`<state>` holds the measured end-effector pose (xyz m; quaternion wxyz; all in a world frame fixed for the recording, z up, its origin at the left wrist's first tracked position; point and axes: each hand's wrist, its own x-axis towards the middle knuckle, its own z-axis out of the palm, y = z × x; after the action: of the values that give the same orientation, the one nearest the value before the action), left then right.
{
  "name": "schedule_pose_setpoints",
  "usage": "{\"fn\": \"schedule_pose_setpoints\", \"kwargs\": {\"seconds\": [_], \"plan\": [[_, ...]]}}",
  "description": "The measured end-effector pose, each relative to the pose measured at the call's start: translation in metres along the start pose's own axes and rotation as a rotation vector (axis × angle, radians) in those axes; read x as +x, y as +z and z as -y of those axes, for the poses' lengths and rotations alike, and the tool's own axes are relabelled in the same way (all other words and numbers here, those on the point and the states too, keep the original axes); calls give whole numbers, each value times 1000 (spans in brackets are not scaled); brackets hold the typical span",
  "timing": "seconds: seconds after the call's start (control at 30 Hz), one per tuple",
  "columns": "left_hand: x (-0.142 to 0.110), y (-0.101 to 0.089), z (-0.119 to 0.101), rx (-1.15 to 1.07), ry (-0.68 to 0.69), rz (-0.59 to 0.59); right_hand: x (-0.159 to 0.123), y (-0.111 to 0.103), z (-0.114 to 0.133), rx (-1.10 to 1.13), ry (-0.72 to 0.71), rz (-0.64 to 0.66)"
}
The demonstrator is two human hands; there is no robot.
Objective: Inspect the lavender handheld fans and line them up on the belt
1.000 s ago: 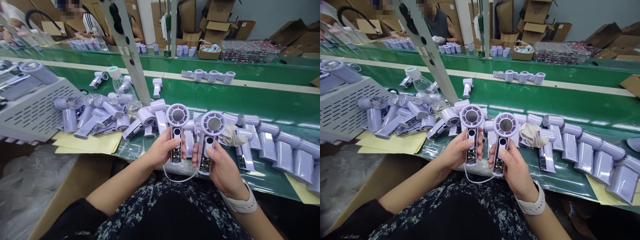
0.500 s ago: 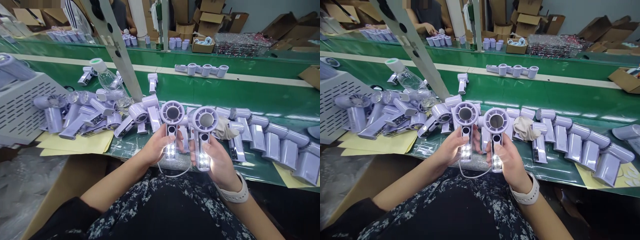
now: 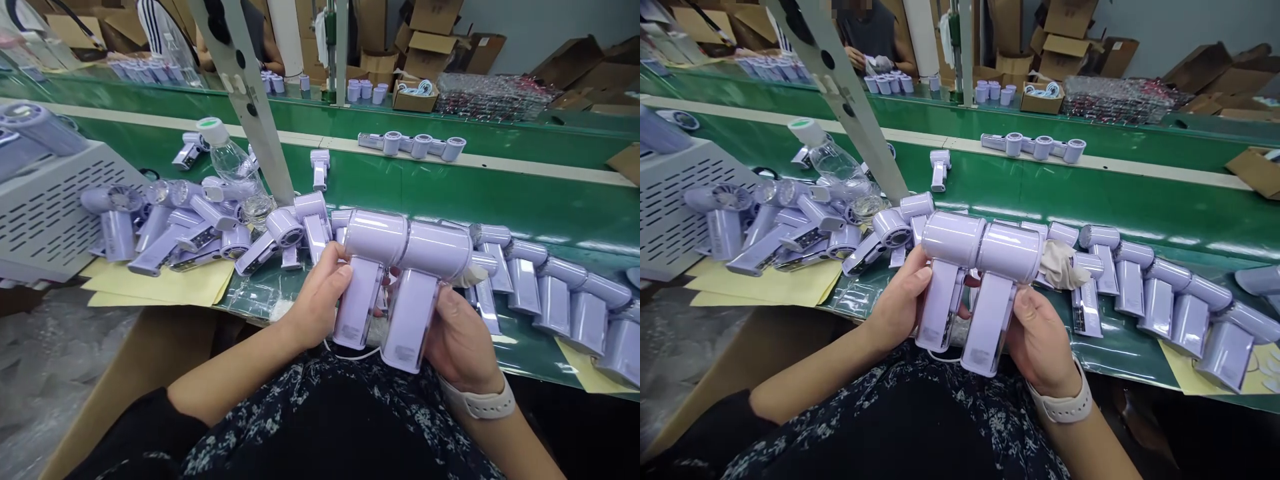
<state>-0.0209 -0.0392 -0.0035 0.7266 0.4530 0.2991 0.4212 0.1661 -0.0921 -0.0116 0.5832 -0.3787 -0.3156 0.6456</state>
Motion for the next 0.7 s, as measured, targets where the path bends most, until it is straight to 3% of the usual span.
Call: {"fn": "schedule_pose_setpoints", "kwargs": {"seconds": [0.17, 0.37, 0.57, 0.7], "plan": [[-3, 2, -8, -48, 70, 27, 0, 1, 7, 9, -58, -38], [9, 3, 1, -212, -127, 238, 6, 11, 7, 182, 59, 1], [10, 0, 5, -245, -159, 76, 3, 13, 7, 102, 76, 25], [9, -5, 2, -265, -146, 96, 2, 2, 7, 87, -18, 26]]}}
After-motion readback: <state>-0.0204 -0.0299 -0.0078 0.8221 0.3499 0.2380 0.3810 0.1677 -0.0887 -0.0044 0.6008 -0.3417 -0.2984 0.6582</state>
